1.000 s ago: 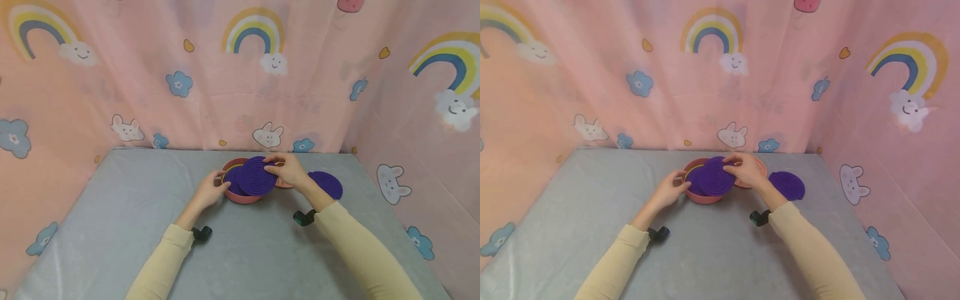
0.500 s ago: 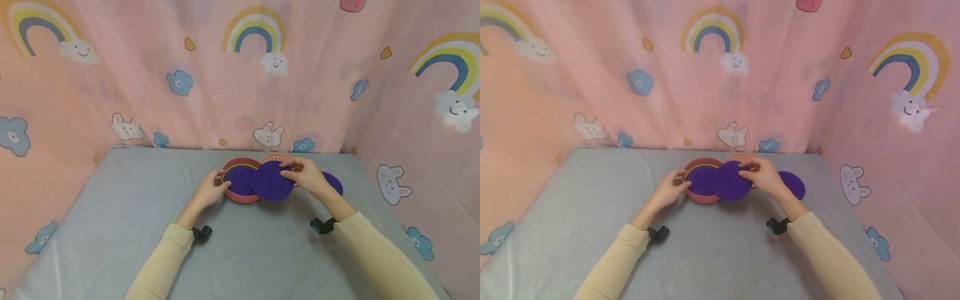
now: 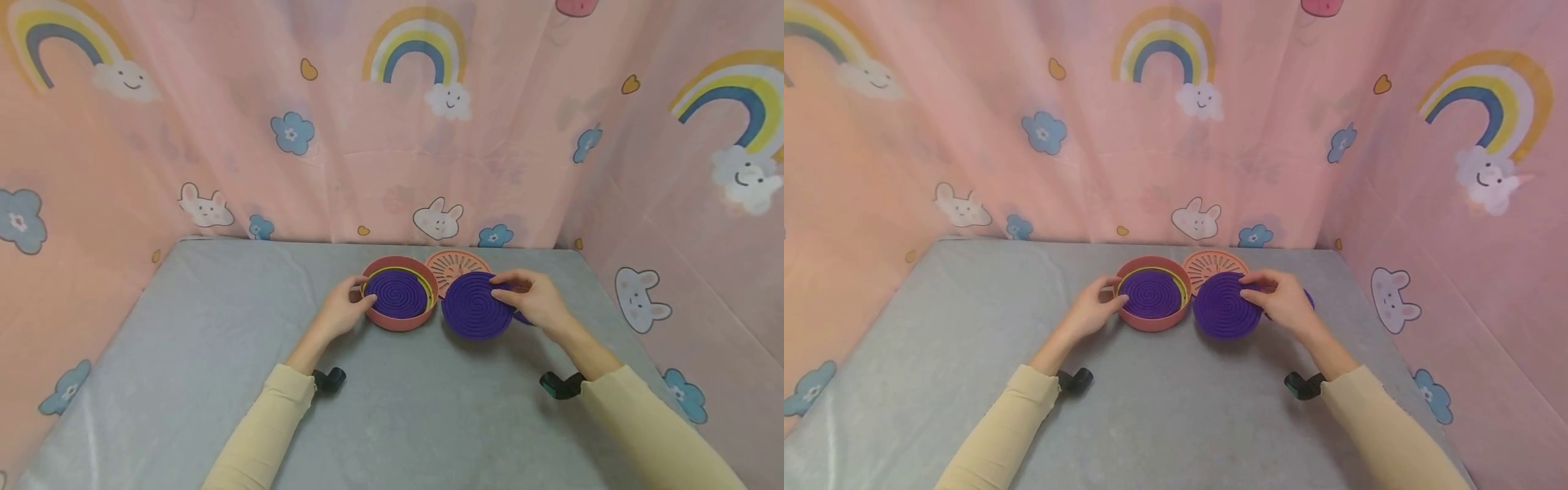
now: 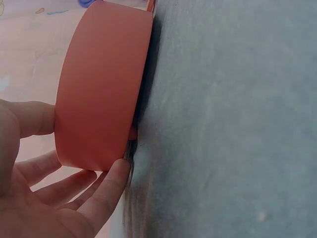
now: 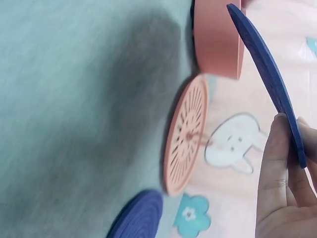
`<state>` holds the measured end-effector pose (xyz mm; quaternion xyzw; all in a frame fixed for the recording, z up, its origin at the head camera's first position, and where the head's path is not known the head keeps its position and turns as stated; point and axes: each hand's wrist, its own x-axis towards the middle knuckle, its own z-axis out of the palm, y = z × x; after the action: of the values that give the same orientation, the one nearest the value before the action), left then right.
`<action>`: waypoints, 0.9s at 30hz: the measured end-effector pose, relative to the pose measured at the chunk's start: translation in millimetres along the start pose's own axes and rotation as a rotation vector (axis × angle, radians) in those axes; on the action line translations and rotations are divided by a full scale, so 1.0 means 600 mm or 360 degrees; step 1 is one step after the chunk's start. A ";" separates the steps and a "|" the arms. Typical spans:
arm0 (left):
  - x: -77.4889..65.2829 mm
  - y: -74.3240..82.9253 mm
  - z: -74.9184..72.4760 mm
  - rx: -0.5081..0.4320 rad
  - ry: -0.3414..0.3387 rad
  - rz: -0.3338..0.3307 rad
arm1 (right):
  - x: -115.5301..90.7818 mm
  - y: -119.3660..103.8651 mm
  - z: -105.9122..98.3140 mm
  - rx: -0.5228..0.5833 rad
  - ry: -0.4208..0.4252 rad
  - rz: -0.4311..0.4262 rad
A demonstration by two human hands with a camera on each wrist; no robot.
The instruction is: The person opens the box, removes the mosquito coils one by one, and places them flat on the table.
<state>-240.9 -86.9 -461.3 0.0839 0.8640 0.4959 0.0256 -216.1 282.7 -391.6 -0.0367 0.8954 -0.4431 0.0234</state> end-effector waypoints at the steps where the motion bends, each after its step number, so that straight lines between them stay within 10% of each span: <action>1: 0.000 0.000 0.000 0.0000 -0.0001 0.0001 | -0.002 0.006 -0.005 0.0021 0.0010 -0.0004; 27: 0.001 0.004 -0.002 -0.0001 -0.0014 0.0022 | -0.090 0.178 -0.160 0.0466 0.0354 0.0262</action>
<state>-241.2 -86.6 -458.9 0.0919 0.8630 0.4960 0.0260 -174.4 427.8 -417.6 0.0897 0.8185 -0.5664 -0.0345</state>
